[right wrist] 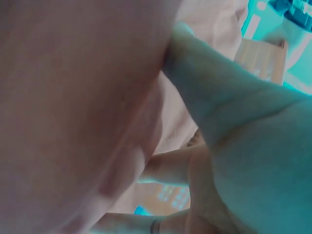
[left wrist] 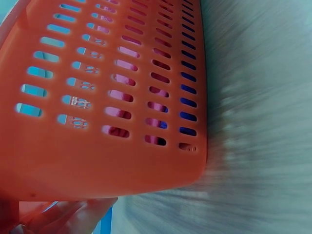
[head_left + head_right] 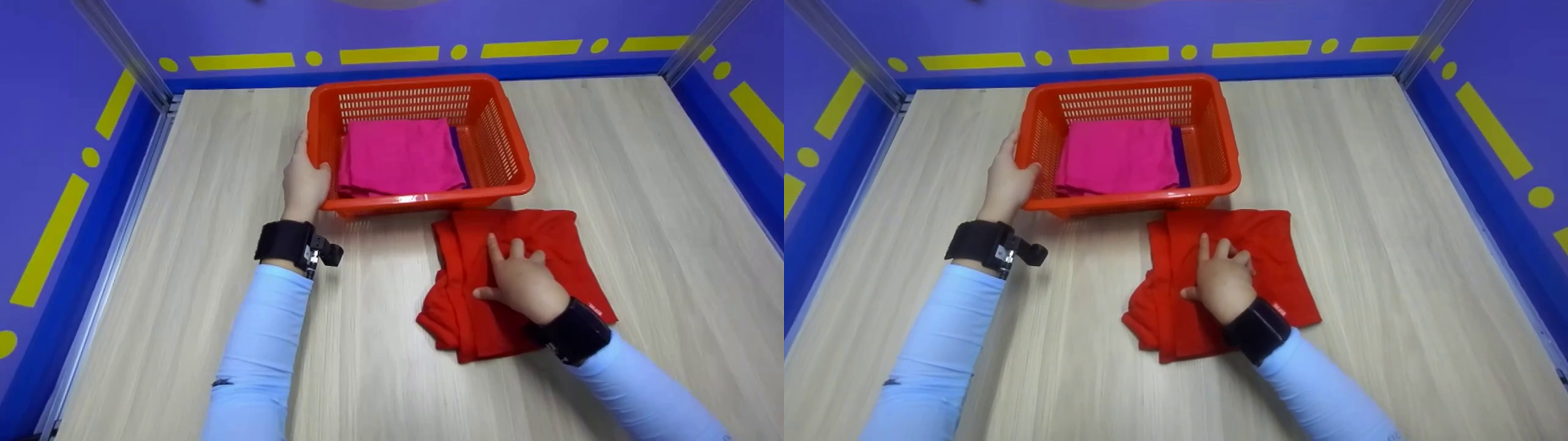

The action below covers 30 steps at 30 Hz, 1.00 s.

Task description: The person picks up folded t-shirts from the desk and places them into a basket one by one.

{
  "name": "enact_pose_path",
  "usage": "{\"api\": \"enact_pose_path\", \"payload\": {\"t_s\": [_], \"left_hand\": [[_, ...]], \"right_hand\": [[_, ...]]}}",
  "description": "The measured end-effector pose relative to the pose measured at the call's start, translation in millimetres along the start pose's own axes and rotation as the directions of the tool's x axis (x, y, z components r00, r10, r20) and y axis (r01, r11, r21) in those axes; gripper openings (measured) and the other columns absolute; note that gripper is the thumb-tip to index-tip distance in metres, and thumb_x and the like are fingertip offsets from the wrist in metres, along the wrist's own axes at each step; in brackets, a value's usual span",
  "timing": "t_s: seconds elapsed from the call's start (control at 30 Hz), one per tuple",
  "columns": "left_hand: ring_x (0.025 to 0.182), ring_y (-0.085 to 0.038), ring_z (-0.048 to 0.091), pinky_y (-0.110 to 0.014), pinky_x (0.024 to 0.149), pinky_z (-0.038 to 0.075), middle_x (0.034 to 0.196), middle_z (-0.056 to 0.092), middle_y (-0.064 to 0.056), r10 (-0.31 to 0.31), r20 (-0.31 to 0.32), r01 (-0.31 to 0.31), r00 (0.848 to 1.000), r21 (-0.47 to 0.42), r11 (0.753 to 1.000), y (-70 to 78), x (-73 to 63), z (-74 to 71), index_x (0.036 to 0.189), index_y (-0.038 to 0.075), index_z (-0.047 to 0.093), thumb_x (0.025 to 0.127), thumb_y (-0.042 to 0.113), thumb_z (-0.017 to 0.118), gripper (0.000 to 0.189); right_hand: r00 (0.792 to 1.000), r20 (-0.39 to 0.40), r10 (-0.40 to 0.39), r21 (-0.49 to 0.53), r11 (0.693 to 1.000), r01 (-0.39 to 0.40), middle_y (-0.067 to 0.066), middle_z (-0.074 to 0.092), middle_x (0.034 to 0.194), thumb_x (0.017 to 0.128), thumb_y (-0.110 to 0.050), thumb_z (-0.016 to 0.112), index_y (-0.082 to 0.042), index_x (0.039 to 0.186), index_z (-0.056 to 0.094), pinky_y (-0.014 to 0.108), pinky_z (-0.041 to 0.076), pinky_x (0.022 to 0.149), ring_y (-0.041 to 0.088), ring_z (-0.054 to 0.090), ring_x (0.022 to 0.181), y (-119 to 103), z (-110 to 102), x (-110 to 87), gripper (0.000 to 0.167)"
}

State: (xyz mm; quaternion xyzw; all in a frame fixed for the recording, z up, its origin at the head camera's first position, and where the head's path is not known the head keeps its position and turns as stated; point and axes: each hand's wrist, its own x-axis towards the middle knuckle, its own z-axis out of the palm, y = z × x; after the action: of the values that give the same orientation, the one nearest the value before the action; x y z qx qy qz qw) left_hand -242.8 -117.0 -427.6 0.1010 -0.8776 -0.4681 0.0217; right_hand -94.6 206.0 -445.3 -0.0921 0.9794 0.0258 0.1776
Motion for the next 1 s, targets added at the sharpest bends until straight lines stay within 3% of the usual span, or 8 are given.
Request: {"api": "enact_pose_path", "payload": {"t_s": [0.17,0.43,0.73,1.0], "left_hand": [[0.102,-0.03,0.062,-0.04,0.085,0.052,0.154,0.045,-0.016,-0.001,-0.004,0.001,1.0,0.001,1.0,-0.7,-0.1,0.2,0.163,0.016,0.02,0.1,0.004,0.053,0.072],[0.118,-0.03,0.059,-0.042,0.102,0.048,0.156,0.044,-0.016,-0.015,0.009,0.015,1.0,0.007,1.0,-1.6,2.3,0.8,0.163,0.016,0.02,0.101,0.006,0.053,0.072],[0.121,-0.029,0.058,-0.041,0.104,0.047,0.159,0.04,-0.014,-0.021,0.018,0.021,1.0,-0.011,1.0,-1.0,1.7,-1.1,0.164,0.016,0.019,0.101,0.006,0.053,0.072],[0.122,-0.034,0.059,-0.044,0.103,0.048,0.155,0.044,-0.017,0.017,-0.005,-0.017,1.0,0.013,1.0,-1.8,0.1,-1.4,0.163,0.013,0.021,0.099,0.005,0.054,0.072]], "right_hand": [[1.0,0.013,-0.005,-0.021,1.0,0.005,0.037,0.046,0.119,0.085,-0.058,0.073,0.004,0.157,0.028,0.05,0.058,0.073,0.047,0.053,0.086,-19,0,5.1,0.105],[1.0,-0.015,-0.021,-0.081,0.997,0.02,0.034,0.048,0.116,0.084,-0.063,0.071,0.003,0.156,0.031,0.046,0.058,0.075,0.045,0.055,0.091,-47,0,10.5,0.105],[0.997,-0.068,-0.02,-0.06,0.998,0.016,0.03,0.05,0.115,0.082,-0.065,0.073,0.0,0.156,0.035,0.043,0.057,0.073,0.043,0.055,0.088,-84,0,13.7,0.106],[1.0,-0.005,0.03,0.02,0.999,-0.03,0.027,0.046,0.126,0.082,-0.065,0.073,-0.004,0.159,0.03,0.041,0.058,0.074,0.044,0.052,0.095,-107,-2,21.6,0.107]]}}
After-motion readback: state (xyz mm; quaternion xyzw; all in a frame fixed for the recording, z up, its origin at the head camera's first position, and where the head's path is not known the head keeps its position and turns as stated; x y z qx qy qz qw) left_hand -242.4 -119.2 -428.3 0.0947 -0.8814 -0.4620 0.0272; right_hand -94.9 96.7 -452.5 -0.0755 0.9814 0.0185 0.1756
